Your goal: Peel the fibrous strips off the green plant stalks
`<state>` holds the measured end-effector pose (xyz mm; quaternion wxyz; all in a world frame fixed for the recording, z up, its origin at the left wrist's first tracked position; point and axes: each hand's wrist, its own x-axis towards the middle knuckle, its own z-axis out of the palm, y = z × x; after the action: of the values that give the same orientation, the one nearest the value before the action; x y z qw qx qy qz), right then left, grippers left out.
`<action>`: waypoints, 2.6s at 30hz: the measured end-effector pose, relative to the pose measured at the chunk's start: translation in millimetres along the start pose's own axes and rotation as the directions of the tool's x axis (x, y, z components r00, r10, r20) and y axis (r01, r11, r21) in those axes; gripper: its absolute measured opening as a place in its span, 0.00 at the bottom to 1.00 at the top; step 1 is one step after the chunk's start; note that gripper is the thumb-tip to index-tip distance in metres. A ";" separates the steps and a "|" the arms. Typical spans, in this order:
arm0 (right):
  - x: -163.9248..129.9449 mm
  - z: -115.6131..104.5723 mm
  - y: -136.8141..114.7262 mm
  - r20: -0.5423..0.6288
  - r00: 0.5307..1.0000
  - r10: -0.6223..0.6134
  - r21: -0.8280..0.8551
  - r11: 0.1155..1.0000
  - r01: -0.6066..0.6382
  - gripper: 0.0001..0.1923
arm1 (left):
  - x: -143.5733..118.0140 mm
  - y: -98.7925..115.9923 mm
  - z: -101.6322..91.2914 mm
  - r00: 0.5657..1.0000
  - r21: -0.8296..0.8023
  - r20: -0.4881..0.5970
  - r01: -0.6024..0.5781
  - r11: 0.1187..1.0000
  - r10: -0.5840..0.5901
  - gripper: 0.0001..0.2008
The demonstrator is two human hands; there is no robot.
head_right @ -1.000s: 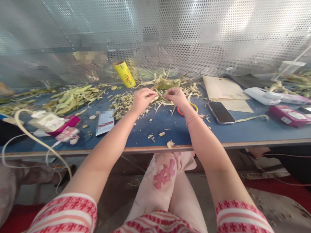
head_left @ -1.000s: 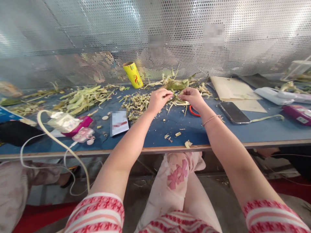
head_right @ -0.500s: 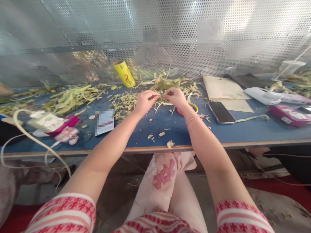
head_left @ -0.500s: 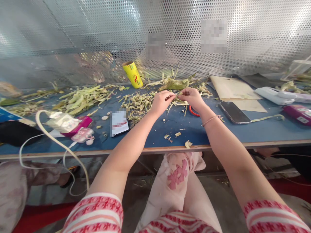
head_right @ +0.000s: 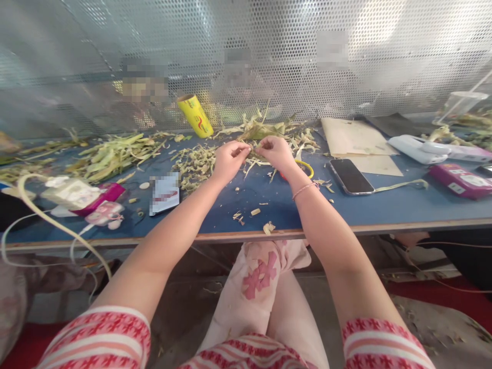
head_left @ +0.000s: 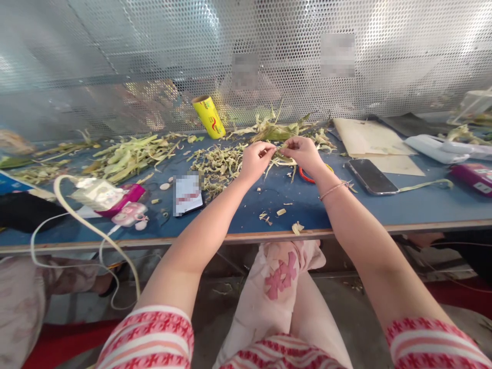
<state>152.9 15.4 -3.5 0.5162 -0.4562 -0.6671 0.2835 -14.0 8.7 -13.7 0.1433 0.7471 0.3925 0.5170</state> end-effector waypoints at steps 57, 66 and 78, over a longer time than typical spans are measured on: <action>-11.7 6.4 -16.8 0.007 0.977 -0.212 -0.068 0.975 0.212 0.07 | -1.1 -0.6 -0.8 0.940 0.233 -0.144 -0.271 0.934 0.309 0.04; -13.1 8.8 -12.0 -0.014 0.964 -0.266 -0.074 0.962 0.264 0.07 | -5.1 3.2 2.6 0.950 0.184 -0.201 -0.204 0.961 0.240 0.04; -16.5 9.5 -15.0 -0.055 0.934 -0.352 -0.075 0.934 0.348 0.03 | -7.6 8.6 0.2 0.945 0.193 -0.221 -0.200 0.961 0.241 0.02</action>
<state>140.0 -4.9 -0.8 0.5657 -0.3555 -0.7287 0.1501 -11.2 -2.5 -13.4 -0.0281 0.7271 0.3630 0.5820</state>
